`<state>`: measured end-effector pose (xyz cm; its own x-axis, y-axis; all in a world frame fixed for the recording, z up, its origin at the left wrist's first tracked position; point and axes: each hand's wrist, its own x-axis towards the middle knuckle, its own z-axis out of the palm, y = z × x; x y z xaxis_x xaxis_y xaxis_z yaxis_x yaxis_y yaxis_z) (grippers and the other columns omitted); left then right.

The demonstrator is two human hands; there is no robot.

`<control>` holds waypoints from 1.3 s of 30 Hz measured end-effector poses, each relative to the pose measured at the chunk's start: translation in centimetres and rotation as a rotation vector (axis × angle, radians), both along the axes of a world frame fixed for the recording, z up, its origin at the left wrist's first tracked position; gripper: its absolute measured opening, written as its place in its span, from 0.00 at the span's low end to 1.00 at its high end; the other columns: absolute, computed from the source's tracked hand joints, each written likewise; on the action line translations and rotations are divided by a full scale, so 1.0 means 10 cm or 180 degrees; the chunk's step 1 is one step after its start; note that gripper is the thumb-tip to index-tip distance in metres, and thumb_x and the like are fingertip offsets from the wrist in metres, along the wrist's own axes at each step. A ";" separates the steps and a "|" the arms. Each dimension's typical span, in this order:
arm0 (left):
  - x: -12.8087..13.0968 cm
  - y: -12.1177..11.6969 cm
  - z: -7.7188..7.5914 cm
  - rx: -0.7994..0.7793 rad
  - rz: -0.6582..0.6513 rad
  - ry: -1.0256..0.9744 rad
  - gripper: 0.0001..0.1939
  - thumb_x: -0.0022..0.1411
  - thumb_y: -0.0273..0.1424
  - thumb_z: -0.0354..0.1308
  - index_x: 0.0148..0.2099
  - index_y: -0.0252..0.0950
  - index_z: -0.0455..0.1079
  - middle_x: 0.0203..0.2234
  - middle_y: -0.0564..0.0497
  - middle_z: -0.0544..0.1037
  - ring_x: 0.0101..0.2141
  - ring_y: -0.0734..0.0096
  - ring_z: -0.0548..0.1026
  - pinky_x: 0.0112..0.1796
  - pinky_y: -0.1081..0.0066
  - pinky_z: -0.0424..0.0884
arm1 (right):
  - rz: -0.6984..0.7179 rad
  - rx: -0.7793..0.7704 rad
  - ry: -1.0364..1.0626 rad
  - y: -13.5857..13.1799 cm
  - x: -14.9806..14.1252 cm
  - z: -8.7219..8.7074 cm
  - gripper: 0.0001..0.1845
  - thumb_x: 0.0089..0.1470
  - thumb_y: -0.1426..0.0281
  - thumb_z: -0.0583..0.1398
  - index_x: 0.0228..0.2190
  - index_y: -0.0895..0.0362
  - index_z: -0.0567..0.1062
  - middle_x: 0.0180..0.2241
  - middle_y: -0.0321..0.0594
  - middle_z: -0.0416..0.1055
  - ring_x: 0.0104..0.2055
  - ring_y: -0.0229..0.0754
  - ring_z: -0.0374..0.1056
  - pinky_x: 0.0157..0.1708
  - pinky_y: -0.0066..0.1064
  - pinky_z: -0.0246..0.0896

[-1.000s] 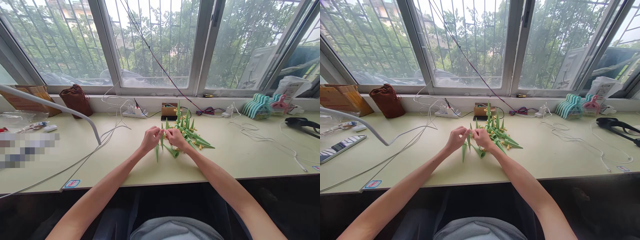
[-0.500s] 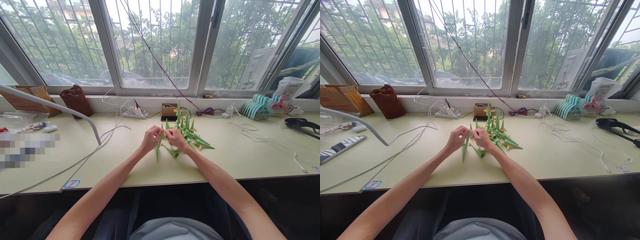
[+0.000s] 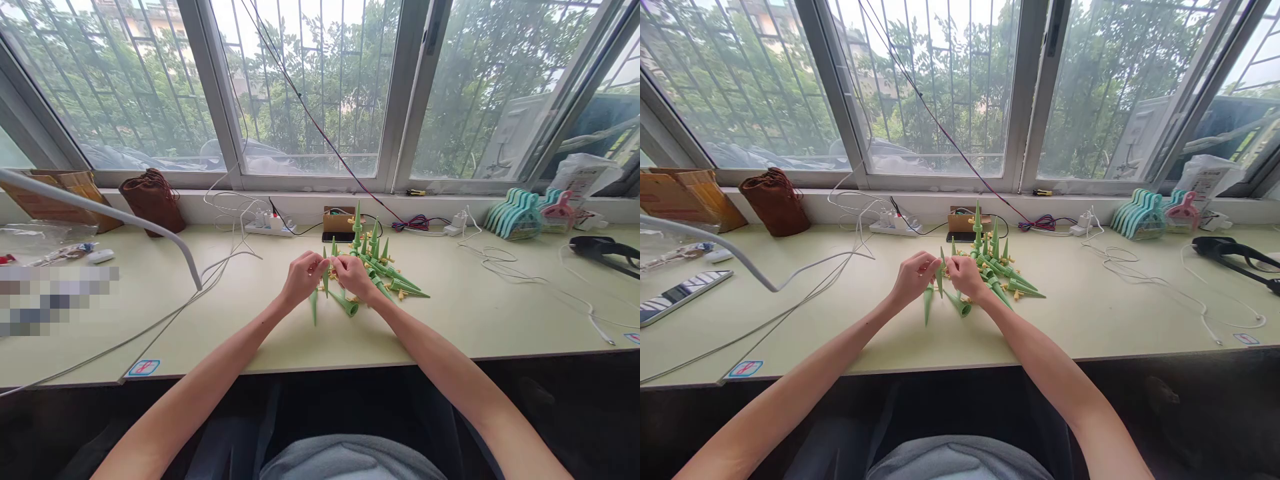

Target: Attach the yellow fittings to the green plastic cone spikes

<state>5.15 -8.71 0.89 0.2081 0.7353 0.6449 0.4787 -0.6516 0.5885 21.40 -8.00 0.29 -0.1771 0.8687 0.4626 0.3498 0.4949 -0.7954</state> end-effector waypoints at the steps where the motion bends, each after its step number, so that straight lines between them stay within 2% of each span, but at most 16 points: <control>1: 0.00 0.00 0.00 -0.0087 -0.0055 -0.0072 0.21 0.66 0.46 0.53 0.29 0.35 0.67 0.28 0.52 0.70 0.21 0.78 0.71 0.24 0.75 0.68 | -0.0059 0.0079 -0.0046 0.01 0.00 -0.01 0.24 0.61 0.58 0.50 0.17 0.55 0.60 0.15 0.34 0.61 0.17 0.34 0.56 0.22 0.28 0.52; 4: 0.01 0.00 -0.01 -0.0381 -0.0250 -0.0349 0.21 0.64 0.48 0.55 0.29 0.35 0.67 0.28 0.51 0.71 0.19 0.77 0.73 0.21 0.75 0.68 | -0.0230 0.0369 -0.0197 0.05 0.00 -0.04 0.24 0.62 0.59 0.50 0.17 0.55 0.57 0.15 0.33 0.58 0.20 0.35 0.53 0.24 0.29 0.49; 9: 0.02 -0.01 0.00 -0.0753 -0.0396 -0.0657 0.21 0.61 0.49 0.57 0.30 0.35 0.67 0.21 0.53 0.71 0.20 0.70 0.76 0.20 0.73 0.70 | -0.0319 0.0653 -0.0341 0.08 0.00 -0.08 0.23 0.64 0.60 0.48 0.19 0.54 0.54 0.16 0.32 0.53 0.20 0.35 0.48 0.24 0.30 0.44; 15: 0.02 -0.02 -0.01 -0.0807 -0.0419 -0.0754 0.21 0.61 0.49 0.58 0.30 0.35 0.68 0.19 0.53 0.71 0.19 0.69 0.77 0.20 0.72 0.72 | -0.0334 0.0753 -0.0428 0.07 0.00 -0.10 0.22 0.65 0.60 0.48 0.20 0.54 0.53 0.16 0.31 0.52 0.20 0.36 0.46 0.24 0.30 0.43; 21: 0.03 -0.04 -0.02 -0.0385 -0.0331 -0.0562 0.21 0.60 0.48 0.59 0.29 0.34 0.69 0.29 0.51 0.70 0.20 0.75 0.75 0.21 0.74 0.71 | -0.0353 0.0735 -0.0441 0.08 -0.01 -0.11 0.22 0.65 0.61 0.48 0.20 0.54 0.54 0.16 0.32 0.54 0.20 0.36 0.48 0.25 0.30 0.44; 27: 0.01 -0.02 -0.05 0.0201 -0.0213 -0.0223 0.18 0.62 0.44 0.59 0.28 0.35 0.68 0.29 0.52 0.69 0.20 0.79 0.72 0.23 0.75 0.72 | -0.0351 0.0737 -0.0304 0.10 -0.02 -0.13 0.22 0.64 0.63 0.49 0.18 0.54 0.52 0.15 0.30 0.50 0.20 0.35 0.44 0.24 0.31 0.41; 33: -0.02 0.00 -0.06 0.0665 -0.0319 0.0130 0.15 0.64 0.41 0.58 0.30 0.35 0.69 0.28 0.52 0.67 0.22 0.80 0.70 0.25 0.75 0.73 | -0.0337 0.0503 -0.0220 0.08 -0.03 -0.12 0.24 0.62 0.63 0.50 0.17 0.54 0.52 0.15 0.29 0.47 0.20 0.34 0.43 0.23 0.30 0.41; 39: -0.01 0.00 -0.07 0.0763 -0.0326 0.0186 0.13 0.65 0.40 0.58 0.33 0.36 0.69 0.30 0.52 0.67 0.23 0.80 0.70 0.27 0.76 0.73 | -0.0344 0.0445 -0.0138 0.07 -0.03 -0.10 0.24 0.62 0.63 0.50 0.16 0.54 0.53 0.15 0.30 0.49 0.20 0.34 0.44 0.23 0.30 0.42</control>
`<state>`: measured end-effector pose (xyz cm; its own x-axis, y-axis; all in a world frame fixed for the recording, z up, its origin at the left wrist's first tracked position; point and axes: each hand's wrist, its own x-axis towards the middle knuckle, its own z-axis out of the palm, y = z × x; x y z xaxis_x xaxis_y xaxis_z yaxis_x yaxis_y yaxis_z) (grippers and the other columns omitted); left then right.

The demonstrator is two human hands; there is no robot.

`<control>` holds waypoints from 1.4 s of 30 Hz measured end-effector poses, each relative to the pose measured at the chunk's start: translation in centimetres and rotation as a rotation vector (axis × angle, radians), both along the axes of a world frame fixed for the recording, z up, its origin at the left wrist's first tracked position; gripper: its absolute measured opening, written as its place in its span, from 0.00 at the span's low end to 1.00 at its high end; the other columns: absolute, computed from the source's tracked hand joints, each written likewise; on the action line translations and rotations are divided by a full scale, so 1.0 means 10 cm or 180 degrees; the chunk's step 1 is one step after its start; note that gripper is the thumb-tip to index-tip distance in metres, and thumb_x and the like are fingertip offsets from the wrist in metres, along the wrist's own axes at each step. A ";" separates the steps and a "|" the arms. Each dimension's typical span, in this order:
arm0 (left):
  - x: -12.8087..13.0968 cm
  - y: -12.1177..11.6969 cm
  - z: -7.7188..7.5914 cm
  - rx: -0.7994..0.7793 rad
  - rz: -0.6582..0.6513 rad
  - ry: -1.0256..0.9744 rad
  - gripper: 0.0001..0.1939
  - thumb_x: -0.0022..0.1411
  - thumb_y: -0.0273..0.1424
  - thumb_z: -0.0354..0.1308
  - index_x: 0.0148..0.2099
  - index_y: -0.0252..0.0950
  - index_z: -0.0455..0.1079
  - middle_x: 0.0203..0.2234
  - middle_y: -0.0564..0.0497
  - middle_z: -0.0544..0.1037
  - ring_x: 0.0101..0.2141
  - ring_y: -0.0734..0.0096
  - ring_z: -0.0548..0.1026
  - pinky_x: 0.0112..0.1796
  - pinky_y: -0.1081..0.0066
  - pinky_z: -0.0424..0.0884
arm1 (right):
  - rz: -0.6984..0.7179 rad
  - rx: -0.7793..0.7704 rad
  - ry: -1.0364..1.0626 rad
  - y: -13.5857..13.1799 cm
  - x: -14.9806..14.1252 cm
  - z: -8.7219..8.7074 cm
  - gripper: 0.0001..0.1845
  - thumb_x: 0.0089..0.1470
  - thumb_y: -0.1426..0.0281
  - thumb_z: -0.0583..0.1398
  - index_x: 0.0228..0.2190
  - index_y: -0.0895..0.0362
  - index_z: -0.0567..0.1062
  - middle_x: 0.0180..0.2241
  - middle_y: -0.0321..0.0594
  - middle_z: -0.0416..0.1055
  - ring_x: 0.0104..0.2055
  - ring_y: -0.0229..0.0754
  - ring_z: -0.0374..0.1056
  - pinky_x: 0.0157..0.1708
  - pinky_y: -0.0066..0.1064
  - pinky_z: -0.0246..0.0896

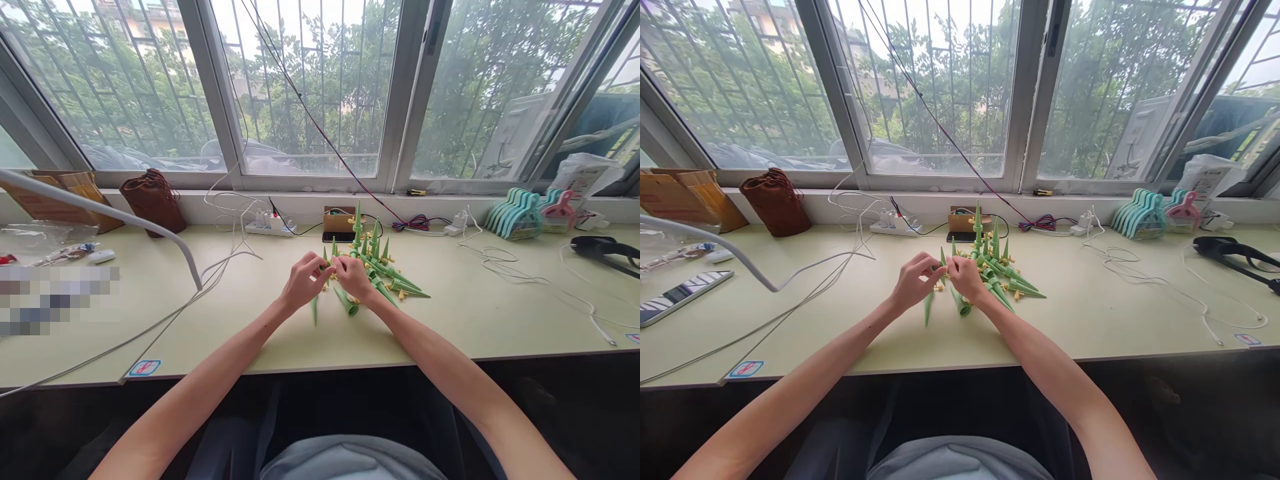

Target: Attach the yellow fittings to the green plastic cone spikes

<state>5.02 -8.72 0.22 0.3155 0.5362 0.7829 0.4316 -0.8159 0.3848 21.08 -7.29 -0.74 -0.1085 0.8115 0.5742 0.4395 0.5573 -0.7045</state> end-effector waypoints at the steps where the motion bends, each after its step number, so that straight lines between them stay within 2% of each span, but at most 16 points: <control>1: 0.01 0.00 0.00 -0.0030 0.0010 -0.0037 0.13 0.65 0.40 0.58 0.34 0.36 0.68 0.30 0.53 0.67 0.23 0.80 0.70 0.26 0.76 0.73 | -0.0012 0.0020 0.0020 0.00 0.00 0.00 0.24 0.62 0.62 0.50 0.16 0.54 0.53 0.15 0.30 0.49 0.20 0.34 0.45 0.23 0.30 0.42; 9: 0.05 -0.05 0.04 -0.0803 0.0015 -0.0555 0.13 0.69 0.42 0.50 0.36 0.38 0.60 0.28 0.55 0.68 0.22 0.78 0.76 0.22 0.79 0.69 | -0.0038 0.0177 0.0096 -0.02 -0.01 0.02 0.24 0.63 0.60 0.49 0.17 0.55 0.55 0.17 0.33 0.60 0.21 0.35 0.53 0.24 0.29 0.47; 14: 0.06 -0.04 0.05 -0.1084 -0.0017 -0.0819 0.15 0.66 0.44 0.53 0.37 0.38 0.60 0.30 0.55 0.69 0.22 0.76 0.77 0.21 0.77 0.71 | -0.0041 0.0308 0.0061 -0.02 0.00 0.02 0.23 0.64 0.60 0.49 0.18 0.54 0.55 0.17 0.33 0.59 0.20 0.35 0.53 0.24 0.29 0.47; 21: 0.06 -0.02 0.03 -0.1254 -0.0118 -0.0902 0.16 0.63 0.44 0.57 0.35 0.37 0.62 0.29 0.55 0.68 0.23 0.73 0.78 0.23 0.75 0.74 | -0.0071 0.0406 0.0007 -0.02 0.00 0.00 0.23 0.64 0.59 0.48 0.19 0.54 0.55 0.16 0.32 0.56 0.20 0.34 0.49 0.23 0.29 0.45; 29: 0.06 -0.02 0.02 -0.1165 -0.0137 -0.0892 0.17 0.61 0.45 0.59 0.35 0.37 0.62 0.26 0.56 0.68 0.24 0.72 0.78 0.26 0.73 0.76 | -0.0110 0.0417 -0.0002 -0.01 0.00 -0.02 0.23 0.65 0.59 0.48 0.20 0.54 0.55 0.16 0.30 0.53 0.20 0.35 0.46 0.23 0.30 0.44; 42: 0.06 -0.04 0.03 -0.0656 0.0155 -0.0491 0.13 0.60 0.40 0.60 0.33 0.37 0.63 0.25 0.55 0.68 0.25 0.76 0.71 0.31 0.72 0.75 | -0.0230 0.0223 0.0032 -0.02 -0.02 -0.01 0.24 0.63 0.61 0.49 0.17 0.54 0.52 0.15 0.31 0.50 0.21 0.35 0.44 0.23 0.30 0.43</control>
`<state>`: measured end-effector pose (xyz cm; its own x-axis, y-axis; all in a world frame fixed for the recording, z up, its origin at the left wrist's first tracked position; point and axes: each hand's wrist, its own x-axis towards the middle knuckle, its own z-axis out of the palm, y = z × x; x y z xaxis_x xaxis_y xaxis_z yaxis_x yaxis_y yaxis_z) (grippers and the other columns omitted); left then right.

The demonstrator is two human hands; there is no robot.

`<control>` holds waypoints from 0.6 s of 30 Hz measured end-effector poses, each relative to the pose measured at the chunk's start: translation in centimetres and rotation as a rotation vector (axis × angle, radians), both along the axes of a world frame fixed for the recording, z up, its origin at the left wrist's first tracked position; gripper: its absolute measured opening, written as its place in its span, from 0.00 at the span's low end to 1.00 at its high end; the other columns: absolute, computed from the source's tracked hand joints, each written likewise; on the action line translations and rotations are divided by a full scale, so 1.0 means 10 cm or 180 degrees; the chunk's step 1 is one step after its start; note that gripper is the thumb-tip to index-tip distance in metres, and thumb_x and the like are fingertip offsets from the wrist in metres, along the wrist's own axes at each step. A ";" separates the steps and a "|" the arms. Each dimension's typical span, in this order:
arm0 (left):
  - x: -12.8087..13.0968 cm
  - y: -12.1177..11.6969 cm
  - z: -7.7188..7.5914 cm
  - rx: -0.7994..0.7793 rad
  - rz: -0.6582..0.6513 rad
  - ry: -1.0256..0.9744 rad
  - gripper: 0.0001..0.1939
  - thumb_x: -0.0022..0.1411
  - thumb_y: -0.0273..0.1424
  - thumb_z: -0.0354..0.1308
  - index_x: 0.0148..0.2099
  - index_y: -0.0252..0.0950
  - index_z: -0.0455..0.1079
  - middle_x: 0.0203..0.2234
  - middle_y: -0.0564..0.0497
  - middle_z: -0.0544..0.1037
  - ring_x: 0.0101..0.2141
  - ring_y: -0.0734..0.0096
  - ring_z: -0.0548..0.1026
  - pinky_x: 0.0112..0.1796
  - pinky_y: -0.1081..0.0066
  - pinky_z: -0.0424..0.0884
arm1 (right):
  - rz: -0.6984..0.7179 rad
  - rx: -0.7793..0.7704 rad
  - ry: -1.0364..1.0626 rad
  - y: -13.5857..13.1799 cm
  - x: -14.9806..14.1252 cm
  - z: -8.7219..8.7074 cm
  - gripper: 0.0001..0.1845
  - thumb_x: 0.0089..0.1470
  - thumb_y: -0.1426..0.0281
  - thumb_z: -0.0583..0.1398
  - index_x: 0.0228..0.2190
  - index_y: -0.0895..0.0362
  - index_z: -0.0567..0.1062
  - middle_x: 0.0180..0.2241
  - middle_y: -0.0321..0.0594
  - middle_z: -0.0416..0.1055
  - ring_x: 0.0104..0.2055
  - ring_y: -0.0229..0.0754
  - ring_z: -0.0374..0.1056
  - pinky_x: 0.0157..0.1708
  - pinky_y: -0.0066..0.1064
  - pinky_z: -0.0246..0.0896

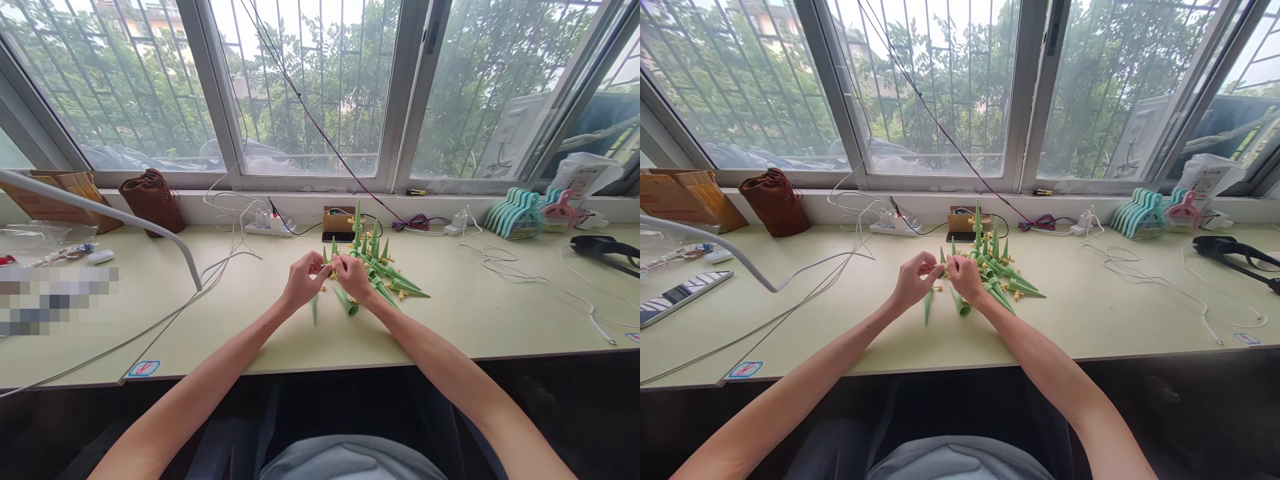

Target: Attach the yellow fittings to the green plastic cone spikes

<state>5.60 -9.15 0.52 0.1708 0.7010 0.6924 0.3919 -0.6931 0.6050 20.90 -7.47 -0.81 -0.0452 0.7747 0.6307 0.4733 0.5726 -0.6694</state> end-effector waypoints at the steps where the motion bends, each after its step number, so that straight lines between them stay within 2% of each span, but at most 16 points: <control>1: 0.00 0.00 0.00 0.0046 0.0026 0.0043 0.12 0.60 0.39 0.60 0.33 0.37 0.63 0.25 0.55 0.68 0.25 0.76 0.71 0.31 0.72 0.75 | -0.0004 -0.0015 0.0000 0.00 0.00 0.00 0.24 0.63 0.61 0.49 0.17 0.54 0.52 0.15 0.31 0.50 0.21 0.35 0.44 0.23 0.30 0.43; 9: -0.01 0.00 -0.01 0.0267 0.0083 0.0257 0.12 0.60 0.38 0.61 0.33 0.37 0.64 0.27 0.54 0.69 0.27 0.75 0.68 0.31 0.72 0.74 | 0.0054 -0.0160 0.0155 -0.01 -0.01 0.01 0.24 0.61 0.61 0.50 0.16 0.54 0.51 0.15 0.31 0.48 0.20 0.35 0.44 0.23 0.30 0.43; 18: -0.03 0.00 -0.02 0.0506 0.0148 0.0447 0.11 0.61 0.39 0.60 0.34 0.38 0.65 0.28 0.53 0.71 0.27 0.74 0.69 0.32 0.71 0.72 | 0.0205 -0.0515 0.0372 -0.03 -0.02 0.00 0.25 0.60 0.59 0.51 0.15 0.54 0.55 0.12 0.31 0.52 0.18 0.34 0.48 0.21 0.29 0.45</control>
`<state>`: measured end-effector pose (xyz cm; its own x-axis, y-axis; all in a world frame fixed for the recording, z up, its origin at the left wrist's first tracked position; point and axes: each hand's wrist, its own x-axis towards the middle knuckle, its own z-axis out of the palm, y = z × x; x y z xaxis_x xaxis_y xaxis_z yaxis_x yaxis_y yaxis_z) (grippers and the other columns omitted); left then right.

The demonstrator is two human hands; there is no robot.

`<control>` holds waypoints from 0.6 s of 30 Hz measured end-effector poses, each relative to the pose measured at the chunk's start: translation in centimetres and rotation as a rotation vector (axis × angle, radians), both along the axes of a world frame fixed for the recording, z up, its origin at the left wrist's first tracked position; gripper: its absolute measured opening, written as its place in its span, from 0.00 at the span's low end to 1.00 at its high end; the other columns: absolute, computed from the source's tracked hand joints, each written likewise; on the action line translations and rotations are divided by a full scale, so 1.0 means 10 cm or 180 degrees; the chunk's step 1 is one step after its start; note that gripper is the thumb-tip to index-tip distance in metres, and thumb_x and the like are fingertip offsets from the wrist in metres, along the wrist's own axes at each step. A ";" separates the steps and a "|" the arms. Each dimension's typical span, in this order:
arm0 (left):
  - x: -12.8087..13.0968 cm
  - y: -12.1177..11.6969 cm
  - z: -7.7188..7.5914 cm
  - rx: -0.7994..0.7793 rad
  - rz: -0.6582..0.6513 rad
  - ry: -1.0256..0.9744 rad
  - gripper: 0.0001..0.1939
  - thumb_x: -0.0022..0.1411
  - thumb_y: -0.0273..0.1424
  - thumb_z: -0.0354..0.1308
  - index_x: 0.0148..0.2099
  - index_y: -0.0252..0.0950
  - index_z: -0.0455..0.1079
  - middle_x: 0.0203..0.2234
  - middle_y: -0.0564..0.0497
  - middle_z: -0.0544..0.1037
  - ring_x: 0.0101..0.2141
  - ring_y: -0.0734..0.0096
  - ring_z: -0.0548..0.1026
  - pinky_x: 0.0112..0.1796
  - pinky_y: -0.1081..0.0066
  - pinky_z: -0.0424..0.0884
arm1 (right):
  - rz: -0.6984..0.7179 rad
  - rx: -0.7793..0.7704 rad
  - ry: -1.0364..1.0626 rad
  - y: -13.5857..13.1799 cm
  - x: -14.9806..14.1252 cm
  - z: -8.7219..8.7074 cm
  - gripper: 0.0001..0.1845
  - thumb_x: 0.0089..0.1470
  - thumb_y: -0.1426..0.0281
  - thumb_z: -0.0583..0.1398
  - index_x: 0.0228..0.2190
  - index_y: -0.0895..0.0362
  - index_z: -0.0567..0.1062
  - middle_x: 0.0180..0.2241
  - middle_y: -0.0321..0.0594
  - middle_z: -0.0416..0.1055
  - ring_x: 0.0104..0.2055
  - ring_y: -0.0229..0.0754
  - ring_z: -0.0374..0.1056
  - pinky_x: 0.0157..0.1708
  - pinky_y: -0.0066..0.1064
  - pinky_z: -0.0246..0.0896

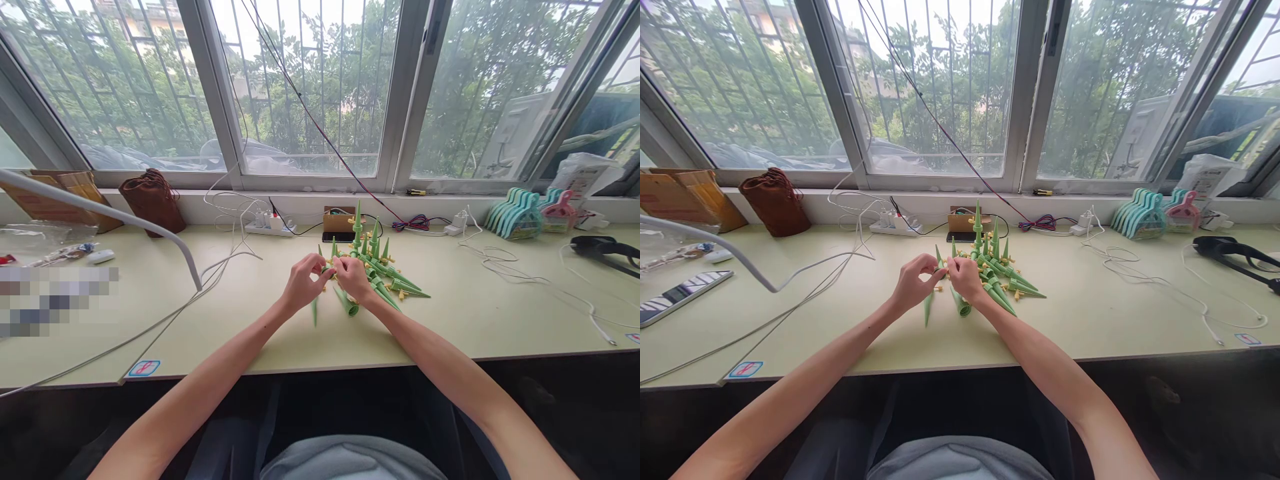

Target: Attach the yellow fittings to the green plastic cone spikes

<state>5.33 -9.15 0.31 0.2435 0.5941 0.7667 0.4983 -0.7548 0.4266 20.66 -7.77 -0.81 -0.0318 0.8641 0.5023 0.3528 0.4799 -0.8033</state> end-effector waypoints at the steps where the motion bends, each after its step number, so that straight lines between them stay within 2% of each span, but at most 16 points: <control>1: 0.00 0.00 0.00 0.0014 0.0013 0.0030 0.11 0.61 0.39 0.60 0.34 0.38 0.65 0.28 0.53 0.71 0.27 0.74 0.69 0.32 0.71 0.72 | 0.0039 -0.0066 0.0023 0.00 0.00 0.00 0.25 0.60 0.59 0.51 0.15 0.54 0.55 0.12 0.31 0.52 0.17 0.34 0.49 0.20 0.29 0.45; 9: -0.01 0.00 -0.01 0.0145 0.0067 0.0267 0.09 0.62 0.38 0.60 0.35 0.39 0.66 0.27 0.53 0.72 0.25 0.73 0.71 0.29 0.72 0.69 | 0.0290 -0.0440 0.0130 0.04 0.01 -0.05 0.23 0.59 0.61 0.51 0.15 0.54 0.57 0.09 0.29 0.51 0.11 0.33 0.52 0.16 0.27 0.47; 14: 0.00 -0.01 0.00 0.0079 0.0133 0.0187 0.09 0.60 0.38 0.61 0.36 0.39 0.67 0.24 0.55 0.72 0.25 0.72 0.70 0.32 0.71 0.69 | 0.0372 -0.0423 0.0267 0.04 0.01 -0.04 0.23 0.59 0.59 0.51 0.16 0.54 0.57 0.10 0.29 0.52 0.11 0.33 0.54 0.15 0.27 0.47; 18: 0.00 0.00 -0.01 -0.0077 0.0117 0.0143 0.10 0.62 0.40 0.57 0.38 0.39 0.67 0.22 0.56 0.70 0.24 0.73 0.69 0.32 0.72 0.69 | 0.0388 -0.0389 0.0283 0.02 0.01 -0.01 0.22 0.59 0.58 0.52 0.17 0.54 0.58 0.10 0.29 0.53 0.12 0.34 0.54 0.15 0.28 0.48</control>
